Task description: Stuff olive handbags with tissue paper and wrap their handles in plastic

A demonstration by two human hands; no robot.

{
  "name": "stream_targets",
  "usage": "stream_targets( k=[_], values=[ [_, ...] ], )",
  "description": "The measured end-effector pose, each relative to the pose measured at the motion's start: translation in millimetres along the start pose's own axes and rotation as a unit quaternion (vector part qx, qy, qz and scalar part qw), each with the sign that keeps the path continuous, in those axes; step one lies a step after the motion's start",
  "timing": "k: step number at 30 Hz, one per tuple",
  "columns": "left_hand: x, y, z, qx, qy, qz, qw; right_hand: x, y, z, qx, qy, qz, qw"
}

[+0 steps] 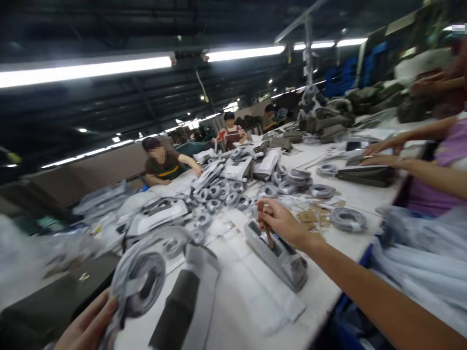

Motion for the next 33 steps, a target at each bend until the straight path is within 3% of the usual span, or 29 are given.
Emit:
stream_targets(
  k=[3,7,10,12,15,18,20,22,26,29,33],
  values=[
    [-0.3,17.2,-9.1,0.051,0.078,0.040,0.995,75.1,22.2,-3.7,0.030,-0.009,0.107,0.994],
    [-0.8,22.9,-28.1,0.119,0.116,0.065,0.984,161.8,51.8,-8.0,0.069,0.008,0.218,0.974],
    [-2.6,29.7,-39.3,0.153,0.118,0.072,0.979,213.8,67.8,-6.1,0.069,0.041,0.274,0.958],
    [-2.0,36.6,-46.0,0.172,0.113,0.079,0.975,235.9,67.9,4.9,0.016,0.098,0.269,0.958],
    [-0.3,45.9,-53.1,0.190,0.111,0.088,0.971,256.3,61.2,31.1,-0.096,0.184,0.224,0.952],
    [-0.5,50.8,-55.9,0.196,0.111,0.084,0.971,272.9,56.6,45.6,-0.143,0.192,0.208,0.948],
    [-1.9,52.1,-56.3,0.198,0.107,0.079,0.971,280.6,54.4,43.4,-0.113,0.136,0.213,0.961],
    [-3.4,52.4,-56.0,0.201,0.103,0.077,0.971,284.4,55.3,32.7,-0.031,0.035,0.218,0.975],
    [-7.1,50.6,-54.7,0.204,0.100,0.071,0.971,296.1,81.3,16.9,0.128,-0.148,0.285,0.938],
    [-6.5,49.2,-55.6,0.210,0.104,0.073,0.969,294.9,96.4,14.8,0.166,-0.180,0.312,0.918],
    [-0.5,47.6,-56.3,0.218,0.100,0.085,0.967,286.4,84.4,8.3,0.159,-0.178,0.263,0.935]
  ],
)
Point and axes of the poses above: each hand's wrist, its own y-axis away from the middle knuckle, its own x-axis out of the palm, z = x × y, the point moved 10 cm from there along -y, towards the middle knuckle, and after that the axes turned 7 degrees about -y, right-handed, at the moved point
